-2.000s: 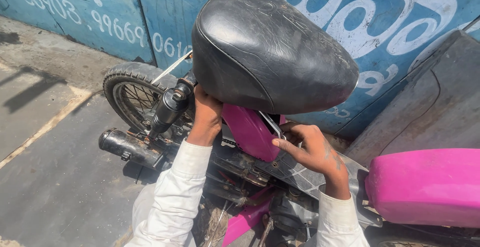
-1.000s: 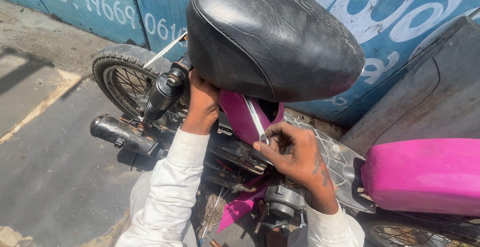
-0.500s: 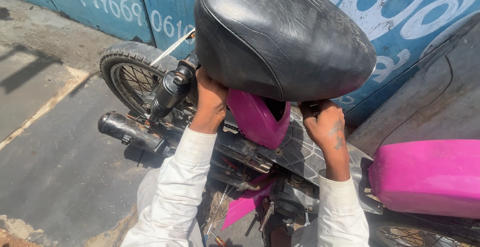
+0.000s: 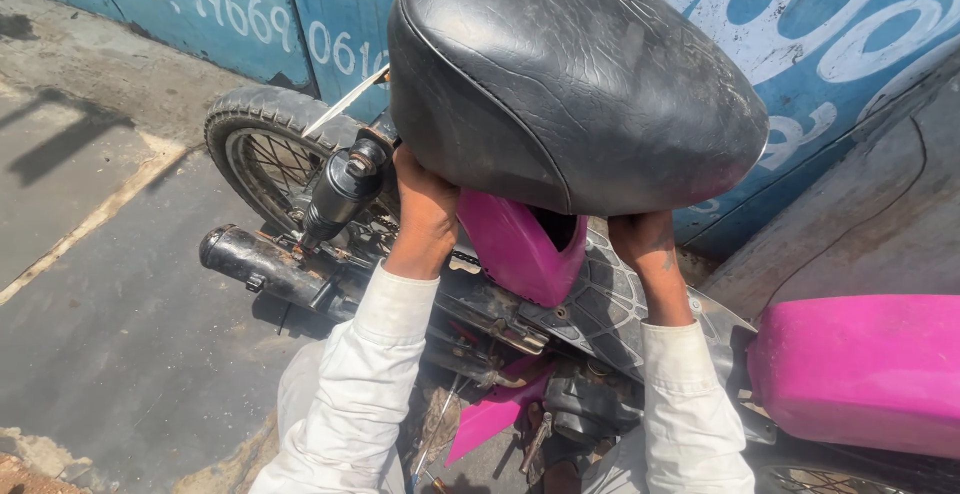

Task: The recorder is using a wrench to adjust or remove bolts under the motorcycle seat.

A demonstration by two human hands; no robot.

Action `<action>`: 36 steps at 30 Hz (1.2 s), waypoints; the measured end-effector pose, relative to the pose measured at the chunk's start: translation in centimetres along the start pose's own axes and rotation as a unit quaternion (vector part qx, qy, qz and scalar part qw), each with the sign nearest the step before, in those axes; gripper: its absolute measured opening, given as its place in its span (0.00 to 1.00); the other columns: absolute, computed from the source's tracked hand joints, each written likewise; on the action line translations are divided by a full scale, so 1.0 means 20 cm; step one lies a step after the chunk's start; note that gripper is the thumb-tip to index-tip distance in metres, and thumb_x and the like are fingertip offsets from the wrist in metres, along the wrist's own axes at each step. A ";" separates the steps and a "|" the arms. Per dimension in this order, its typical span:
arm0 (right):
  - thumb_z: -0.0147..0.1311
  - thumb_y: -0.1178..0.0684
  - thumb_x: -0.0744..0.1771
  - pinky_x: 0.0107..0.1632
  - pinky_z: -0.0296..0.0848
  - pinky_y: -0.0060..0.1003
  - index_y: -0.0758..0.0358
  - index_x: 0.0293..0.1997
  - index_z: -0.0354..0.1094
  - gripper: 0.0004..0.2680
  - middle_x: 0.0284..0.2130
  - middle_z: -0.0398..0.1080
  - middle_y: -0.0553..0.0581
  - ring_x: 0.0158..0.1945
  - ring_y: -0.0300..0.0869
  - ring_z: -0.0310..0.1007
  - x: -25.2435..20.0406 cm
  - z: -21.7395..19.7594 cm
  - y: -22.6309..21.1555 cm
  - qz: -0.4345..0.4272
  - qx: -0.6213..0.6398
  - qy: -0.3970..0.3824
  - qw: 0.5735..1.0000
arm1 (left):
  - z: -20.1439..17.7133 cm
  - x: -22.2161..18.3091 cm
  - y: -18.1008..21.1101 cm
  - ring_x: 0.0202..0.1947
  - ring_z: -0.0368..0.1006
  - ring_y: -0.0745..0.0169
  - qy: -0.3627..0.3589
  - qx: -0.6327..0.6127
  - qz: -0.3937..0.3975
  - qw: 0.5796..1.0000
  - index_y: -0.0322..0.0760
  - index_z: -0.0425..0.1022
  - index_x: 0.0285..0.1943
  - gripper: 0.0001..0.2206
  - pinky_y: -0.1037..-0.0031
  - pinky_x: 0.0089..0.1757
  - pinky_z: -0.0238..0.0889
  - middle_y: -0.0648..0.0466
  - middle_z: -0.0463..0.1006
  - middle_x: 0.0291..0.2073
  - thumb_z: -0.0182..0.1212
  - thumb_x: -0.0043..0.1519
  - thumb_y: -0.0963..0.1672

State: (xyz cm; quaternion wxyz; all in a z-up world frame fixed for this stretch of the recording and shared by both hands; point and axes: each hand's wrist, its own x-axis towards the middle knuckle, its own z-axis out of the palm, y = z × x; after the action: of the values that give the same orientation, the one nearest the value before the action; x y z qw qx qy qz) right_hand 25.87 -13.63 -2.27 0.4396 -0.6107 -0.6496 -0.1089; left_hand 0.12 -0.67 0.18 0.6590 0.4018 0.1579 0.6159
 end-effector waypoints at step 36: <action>0.69 0.52 0.62 0.29 0.67 0.29 0.69 0.45 0.78 0.13 0.23 0.76 0.56 0.25 0.33 0.70 -0.03 -0.30 -0.63 0.220 0.062 -0.094 0.969 | 0.02 -0.01 0.03 0.41 0.80 0.65 -0.021 0.021 0.051 0.998 0.22 0.74 0.48 0.06 0.77 0.42 0.74 0.48 0.82 0.42 0.59 0.64 0.35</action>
State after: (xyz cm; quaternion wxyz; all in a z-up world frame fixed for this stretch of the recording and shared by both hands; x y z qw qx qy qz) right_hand 17.20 -21.03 5.93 0.4265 -0.7175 -0.5434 0.0891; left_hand -0.01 -0.96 0.74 0.6212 0.4360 0.1362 0.6368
